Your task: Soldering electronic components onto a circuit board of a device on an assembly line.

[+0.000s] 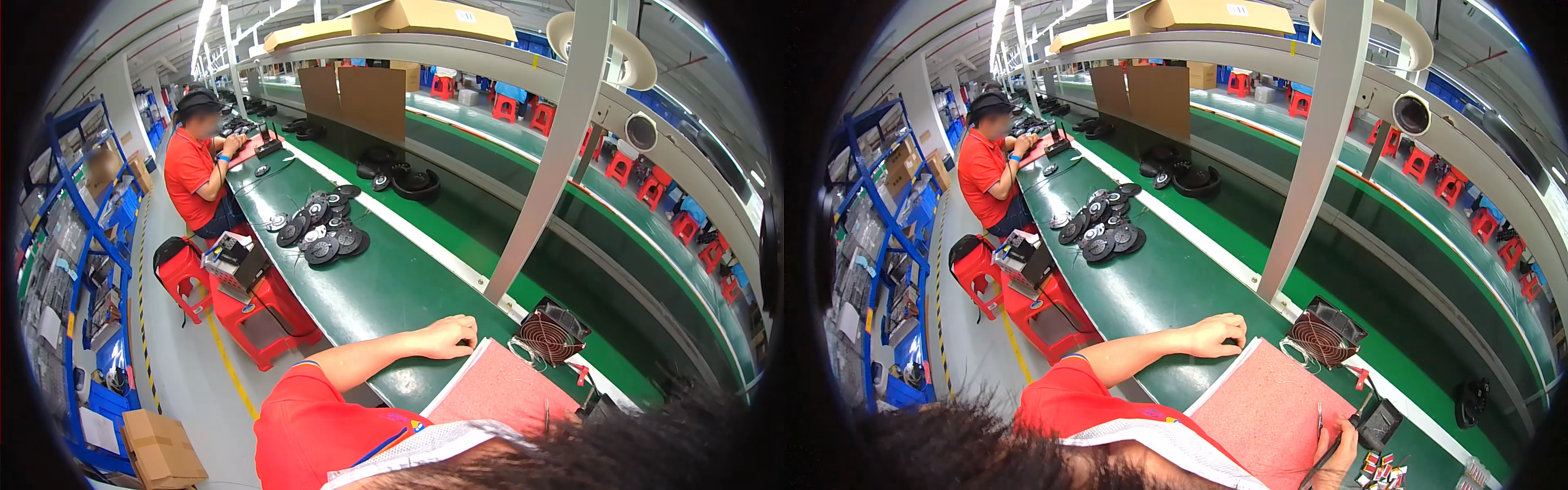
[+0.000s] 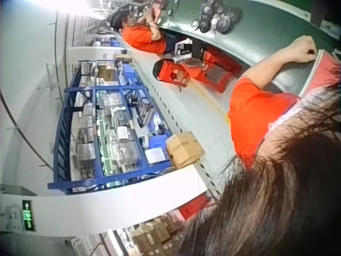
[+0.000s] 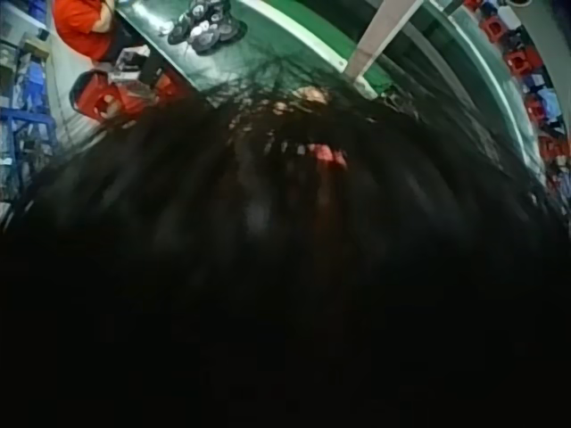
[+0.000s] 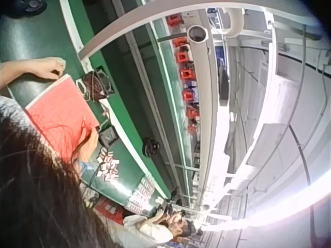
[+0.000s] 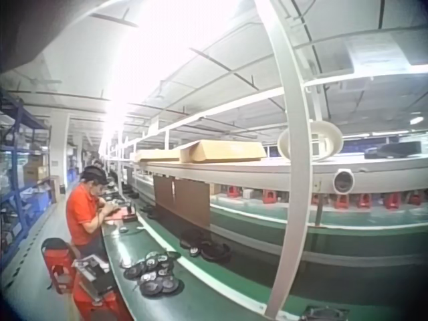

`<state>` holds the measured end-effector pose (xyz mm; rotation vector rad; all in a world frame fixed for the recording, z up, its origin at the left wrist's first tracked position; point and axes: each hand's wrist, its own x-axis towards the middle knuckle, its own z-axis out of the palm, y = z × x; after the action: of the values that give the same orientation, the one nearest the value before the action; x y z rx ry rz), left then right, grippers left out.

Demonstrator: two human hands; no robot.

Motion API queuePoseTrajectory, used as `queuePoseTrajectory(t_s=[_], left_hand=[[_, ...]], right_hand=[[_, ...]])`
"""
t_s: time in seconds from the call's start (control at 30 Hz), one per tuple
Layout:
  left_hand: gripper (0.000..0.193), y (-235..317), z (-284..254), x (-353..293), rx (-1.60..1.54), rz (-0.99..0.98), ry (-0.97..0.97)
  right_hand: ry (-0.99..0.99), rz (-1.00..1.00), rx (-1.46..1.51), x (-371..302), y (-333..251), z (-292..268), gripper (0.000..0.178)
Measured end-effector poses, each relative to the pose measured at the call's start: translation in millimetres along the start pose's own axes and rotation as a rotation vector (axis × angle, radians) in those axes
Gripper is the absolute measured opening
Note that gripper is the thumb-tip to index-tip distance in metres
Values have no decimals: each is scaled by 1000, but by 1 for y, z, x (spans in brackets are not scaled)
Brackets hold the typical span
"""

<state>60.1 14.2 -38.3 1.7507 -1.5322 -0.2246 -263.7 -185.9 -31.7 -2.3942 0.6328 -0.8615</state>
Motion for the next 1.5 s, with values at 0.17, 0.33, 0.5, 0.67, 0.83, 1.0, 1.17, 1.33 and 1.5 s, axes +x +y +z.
queuePoseTrajectory(t_s=[0.17, 0.33, 0.5, 0.67, 0.83, 1.0, 1.17, 1.33, 1.5], left_hand=[[9, 3, -2, 0, 4, -1, -6], [9, 5, -2, 0, 4, 2, 10], [27, 11, 1, 0, -69, -67, 105], [32, 10, -4, 2, -181, -145, 215], [21, 11, -3, 5, -226, -167, 322], [19, 12, 0, 3, -133, -101, 252], [23, 22, 0, -4, -44, -35, 336], [20, 19, 6, 2, -129, 4, 409], [20, -2, -1, 7, -70, 11, 404]], right_hand=[[-16, 27, -3, 0, 1, 0, 34], [2, 25, 7, 0, -5, -1, 34], [78, -133, -159, 13, -60, -20, 25], [-39, 70, -7, 1, -15, -6, 35], [-56, 90, -20, 6, -17, -5, 35], [-44, 21, -12, 5, -2, -1, 32], [-61, 3, 8, 4, -8, -4, 32], [-30, 12, -12, -2, -16, -4, 33], [14, 67, -44, 7, -28, -3, 37]])
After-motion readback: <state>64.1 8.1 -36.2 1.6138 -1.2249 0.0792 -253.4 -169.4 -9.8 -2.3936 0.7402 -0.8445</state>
